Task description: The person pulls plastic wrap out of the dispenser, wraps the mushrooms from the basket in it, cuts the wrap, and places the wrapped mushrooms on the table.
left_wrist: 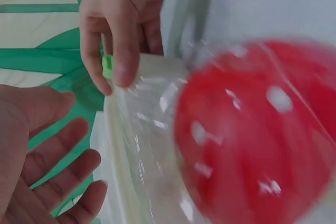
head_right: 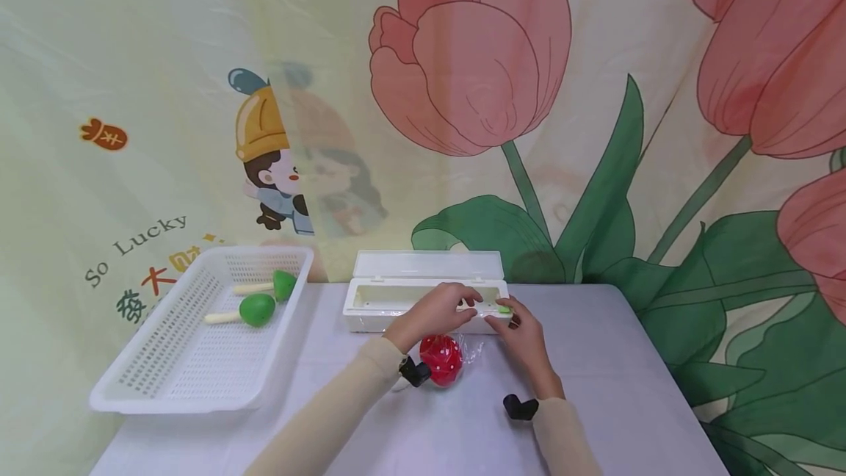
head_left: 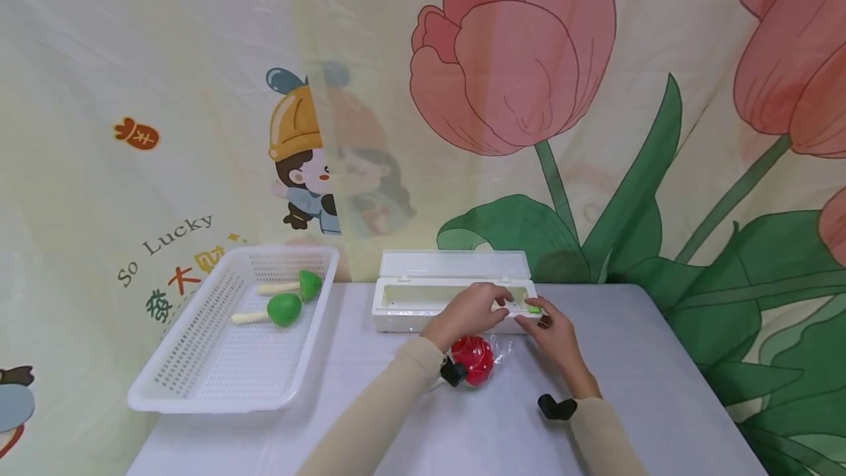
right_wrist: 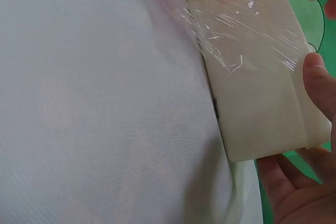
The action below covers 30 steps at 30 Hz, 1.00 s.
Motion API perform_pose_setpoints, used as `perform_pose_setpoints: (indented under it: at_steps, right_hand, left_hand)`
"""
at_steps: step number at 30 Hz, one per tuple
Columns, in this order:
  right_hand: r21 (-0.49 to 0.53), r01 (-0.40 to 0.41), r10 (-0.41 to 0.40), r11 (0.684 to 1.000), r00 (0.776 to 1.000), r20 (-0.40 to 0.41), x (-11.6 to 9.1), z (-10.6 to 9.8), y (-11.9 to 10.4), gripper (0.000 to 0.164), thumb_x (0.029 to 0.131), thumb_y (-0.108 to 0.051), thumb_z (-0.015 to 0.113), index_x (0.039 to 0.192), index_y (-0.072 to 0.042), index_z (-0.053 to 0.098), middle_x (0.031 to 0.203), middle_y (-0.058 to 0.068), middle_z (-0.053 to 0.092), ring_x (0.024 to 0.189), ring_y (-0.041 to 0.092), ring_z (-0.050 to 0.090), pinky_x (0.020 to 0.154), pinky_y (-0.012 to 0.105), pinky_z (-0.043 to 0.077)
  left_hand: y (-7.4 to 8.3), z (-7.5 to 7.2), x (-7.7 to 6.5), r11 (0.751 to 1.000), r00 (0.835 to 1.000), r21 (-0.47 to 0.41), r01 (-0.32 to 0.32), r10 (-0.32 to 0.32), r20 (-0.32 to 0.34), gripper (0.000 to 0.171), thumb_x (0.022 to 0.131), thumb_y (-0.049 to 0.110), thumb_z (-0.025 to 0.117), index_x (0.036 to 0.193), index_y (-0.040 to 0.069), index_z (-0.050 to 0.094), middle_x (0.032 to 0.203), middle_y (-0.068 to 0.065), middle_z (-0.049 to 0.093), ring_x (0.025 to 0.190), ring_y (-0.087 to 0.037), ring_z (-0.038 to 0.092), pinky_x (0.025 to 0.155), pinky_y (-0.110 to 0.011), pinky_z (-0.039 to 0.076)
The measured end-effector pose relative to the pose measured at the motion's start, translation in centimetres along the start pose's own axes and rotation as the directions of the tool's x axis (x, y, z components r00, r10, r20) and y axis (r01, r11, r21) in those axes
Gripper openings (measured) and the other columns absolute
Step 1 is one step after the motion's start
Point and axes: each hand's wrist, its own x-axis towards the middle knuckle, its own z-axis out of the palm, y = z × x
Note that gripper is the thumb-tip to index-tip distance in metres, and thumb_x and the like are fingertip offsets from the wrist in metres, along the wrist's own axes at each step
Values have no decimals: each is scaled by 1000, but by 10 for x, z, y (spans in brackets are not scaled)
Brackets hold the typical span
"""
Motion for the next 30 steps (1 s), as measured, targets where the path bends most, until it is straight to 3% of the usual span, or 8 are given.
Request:
perform_pose_setpoints:
  at_steps: [4,7,9,14,18,25,30]
  right_hand:
    - [59,41,-38,997,998,-48,1,-1,7,57,91,-24,81,139,-4,56,147,24,55,117,42,67,91,34,60]
    - [119,63,-54,991,996,-75,1,0,11,58,89,-14,81,139,0,55,141,24,60,113,40,69,81,13,54]
    - [138,77,-65,987,993,-94,0,1,12,56,89,-8,81,138,1,56,138,25,62,111,36,69,78,7,49]
    - [163,114,-96,980,988,-117,1,3,14,50,87,3,76,134,2,57,133,27,65,101,10,68,76,8,48]
    - [177,95,-74,980,990,-120,1,5,15,48,86,6,75,131,1,59,131,24,67,90,-7,60,73,9,48]
    - [170,50,-32,984,993,-112,1,4,13,46,87,0,78,130,-1,61,130,23,68,90,-5,60,74,9,48]
    - [116,12,0,993,995,-102,2,1,10,47,89,-7,79,132,-3,61,135,21,67,96,10,65,76,11,49]
  left_hand:
    - [9,8,16,1000,1000,1,17,-17,-20,28,99,20,69,125,13,73,110,-1,74,106,-18,69,85,-20,54]
    - [15,16,26,999,1000,47,13,-11,-26,26,98,20,70,123,14,74,108,-1,75,101,-14,68,83,-20,53]
    - [19,21,31,996,999,89,10,-7,-33,24,98,21,70,121,15,75,106,0,75,98,-11,67,81,-21,53]
    - [26,33,41,983,996,174,57,-44,-74,22,96,25,70,116,19,77,102,5,74,94,-9,66,77,-23,52]
    - [28,40,44,973,992,211,91,-69,-108,19,95,27,71,112,21,78,100,7,75,92,-9,67,75,-24,53]
    - [26,44,47,977,989,182,114,-94,-114,16,96,27,72,108,21,80,104,8,76,96,-9,69,78,-24,54]
    - [24,40,44,975,990,191,116,-97,-103,13,97,27,72,105,21,80,102,8,76,96,-10,68,78,-24,53]
